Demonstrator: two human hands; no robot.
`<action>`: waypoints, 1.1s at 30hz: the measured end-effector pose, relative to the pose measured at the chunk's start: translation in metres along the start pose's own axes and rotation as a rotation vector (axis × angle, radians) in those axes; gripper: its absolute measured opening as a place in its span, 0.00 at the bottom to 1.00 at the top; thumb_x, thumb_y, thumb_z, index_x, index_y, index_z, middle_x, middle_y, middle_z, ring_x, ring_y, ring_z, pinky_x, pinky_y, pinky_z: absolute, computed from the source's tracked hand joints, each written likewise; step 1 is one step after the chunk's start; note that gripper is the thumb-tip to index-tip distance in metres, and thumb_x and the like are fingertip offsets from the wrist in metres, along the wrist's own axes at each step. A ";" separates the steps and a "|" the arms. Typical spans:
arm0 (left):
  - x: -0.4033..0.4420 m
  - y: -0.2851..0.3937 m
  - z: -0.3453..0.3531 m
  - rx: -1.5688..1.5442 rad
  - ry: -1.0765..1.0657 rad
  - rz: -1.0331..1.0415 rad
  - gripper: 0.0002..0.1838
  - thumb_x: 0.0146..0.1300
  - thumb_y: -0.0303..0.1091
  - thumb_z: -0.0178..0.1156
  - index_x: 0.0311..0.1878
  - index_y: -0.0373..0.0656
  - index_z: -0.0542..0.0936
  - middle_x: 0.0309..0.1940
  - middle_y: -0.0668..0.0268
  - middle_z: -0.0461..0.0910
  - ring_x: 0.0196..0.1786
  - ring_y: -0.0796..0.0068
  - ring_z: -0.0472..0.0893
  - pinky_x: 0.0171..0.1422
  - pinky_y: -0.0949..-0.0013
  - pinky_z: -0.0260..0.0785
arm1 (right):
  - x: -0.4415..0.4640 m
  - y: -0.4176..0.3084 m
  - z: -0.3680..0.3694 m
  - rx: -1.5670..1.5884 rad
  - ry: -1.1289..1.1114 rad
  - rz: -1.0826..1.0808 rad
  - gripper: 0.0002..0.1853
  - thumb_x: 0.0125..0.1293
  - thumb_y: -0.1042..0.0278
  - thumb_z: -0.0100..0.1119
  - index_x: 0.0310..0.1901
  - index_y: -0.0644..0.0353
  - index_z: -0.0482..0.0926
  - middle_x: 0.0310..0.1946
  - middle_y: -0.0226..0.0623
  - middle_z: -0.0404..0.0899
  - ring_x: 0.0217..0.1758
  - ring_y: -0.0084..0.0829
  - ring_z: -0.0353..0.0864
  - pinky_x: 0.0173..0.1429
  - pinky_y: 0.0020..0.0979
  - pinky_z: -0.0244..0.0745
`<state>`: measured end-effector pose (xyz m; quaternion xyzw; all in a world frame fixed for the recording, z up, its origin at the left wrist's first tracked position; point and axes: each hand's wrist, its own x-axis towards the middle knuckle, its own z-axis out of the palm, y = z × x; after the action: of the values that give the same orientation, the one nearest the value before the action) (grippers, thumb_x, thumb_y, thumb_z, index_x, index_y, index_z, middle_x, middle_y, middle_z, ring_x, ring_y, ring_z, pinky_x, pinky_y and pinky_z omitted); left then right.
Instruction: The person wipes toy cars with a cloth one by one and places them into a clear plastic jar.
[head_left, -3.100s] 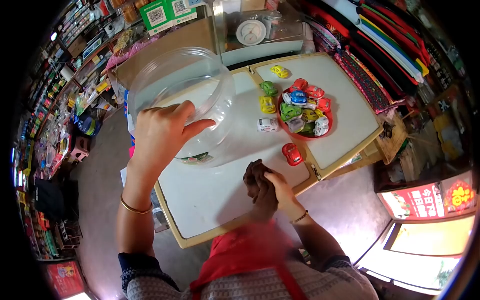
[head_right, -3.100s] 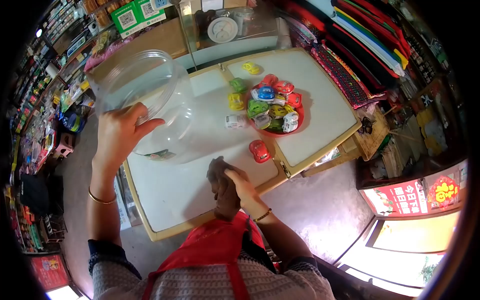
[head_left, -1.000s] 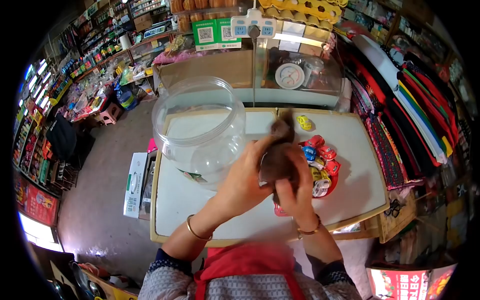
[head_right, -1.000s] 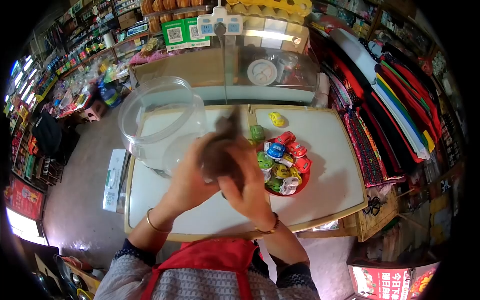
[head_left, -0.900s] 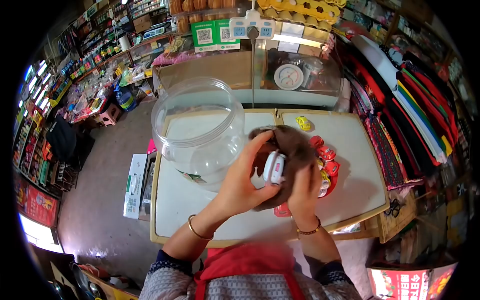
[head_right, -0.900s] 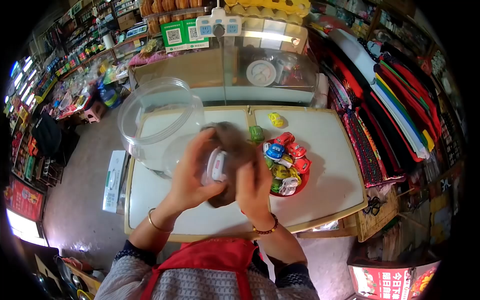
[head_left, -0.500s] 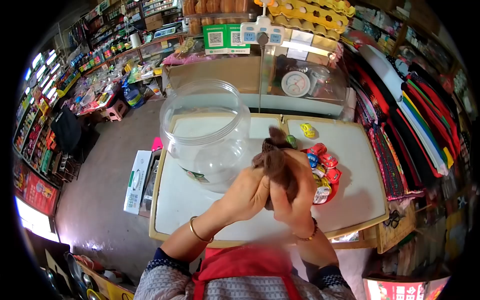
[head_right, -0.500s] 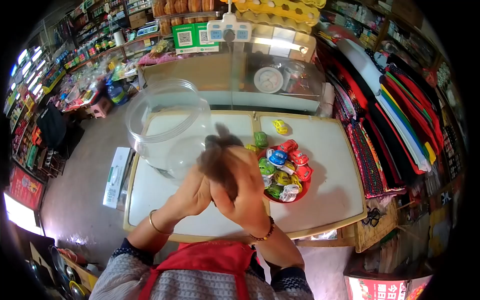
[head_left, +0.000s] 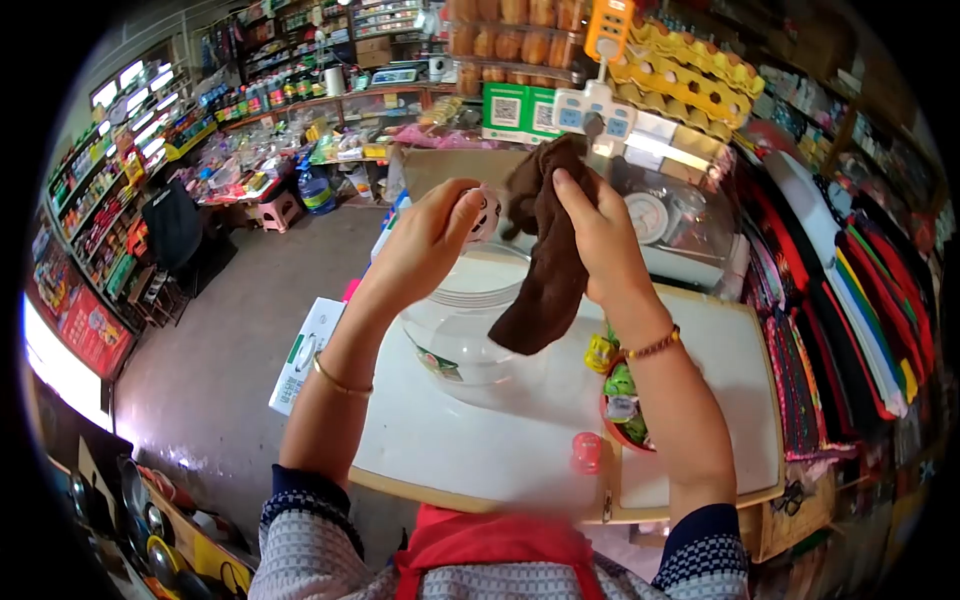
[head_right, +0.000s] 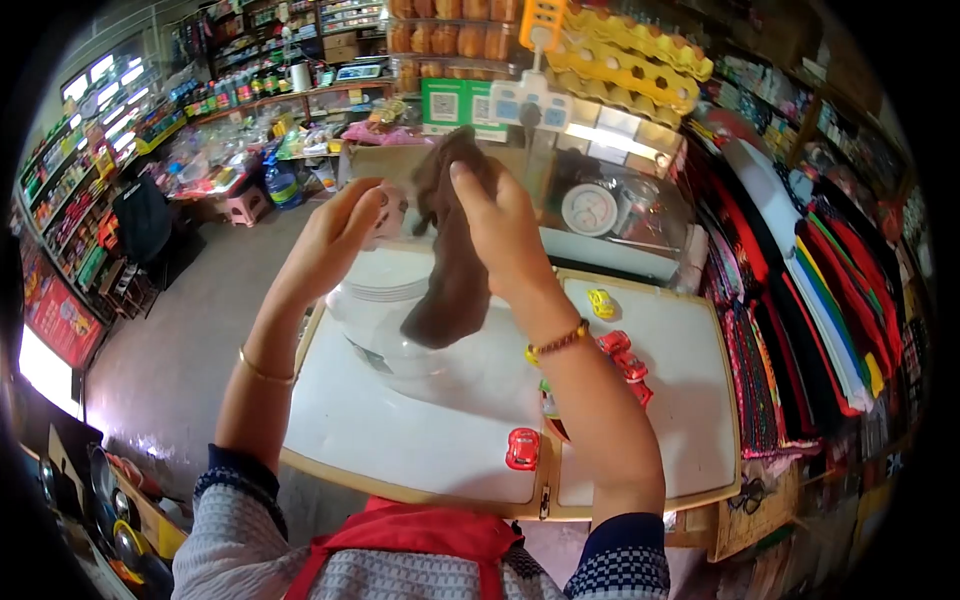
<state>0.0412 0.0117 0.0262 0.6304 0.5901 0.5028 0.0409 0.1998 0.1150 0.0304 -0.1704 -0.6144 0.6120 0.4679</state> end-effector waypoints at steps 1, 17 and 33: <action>0.005 -0.010 -0.002 0.009 0.021 -0.004 0.19 0.71 0.43 0.45 0.49 0.36 0.74 0.39 0.48 0.79 0.42 0.48 0.79 0.47 0.58 0.69 | 0.015 0.009 0.004 -0.080 -0.007 -0.058 0.21 0.68 0.62 0.55 0.56 0.67 0.70 0.48 0.34 0.76 0.49 0.24 0.76 0.55 0.27 0.70; -0.012 0.028 0.046 -0.032 0.086 0.223 0.18 0.62 0.32 0.58 0.53 0.35 0.73 0.46 0.49 0.78 0.47 0.50 0.79 0.48 0.59 0.71 | -0.011 -0.003 -0.030 -0.630 -0.186 -0.450 0.19 0.62 0.65 0.57 0.53 0.66 0.74 0.46 0.47 0.80 0.49 0.39 0.79 0.55 0.32 0.71; -0.093 -0.022 0.251 -0.134 -0.635 0.113 0.30 0.57 0.36 0.61 0.60 0.31 0.65 0.55 0.44 0.69 0.58 0.45 0.70 0.62 0.56 0.64 | -0.223 0.075 -0.181 -0.037 0.601 0.361 0.18 0.66 0.65 0.55 0.53 0.68 0.74 0.44 0.34 0.79 0.47 0.22 0.76 0.52 0.25 0.71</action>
<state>0.2159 0.0818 -0.1658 0.7832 0.4776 0.3203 0.2364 0.4270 0.0625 -0.1534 -0.4572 -0.4200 0.5960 0.5092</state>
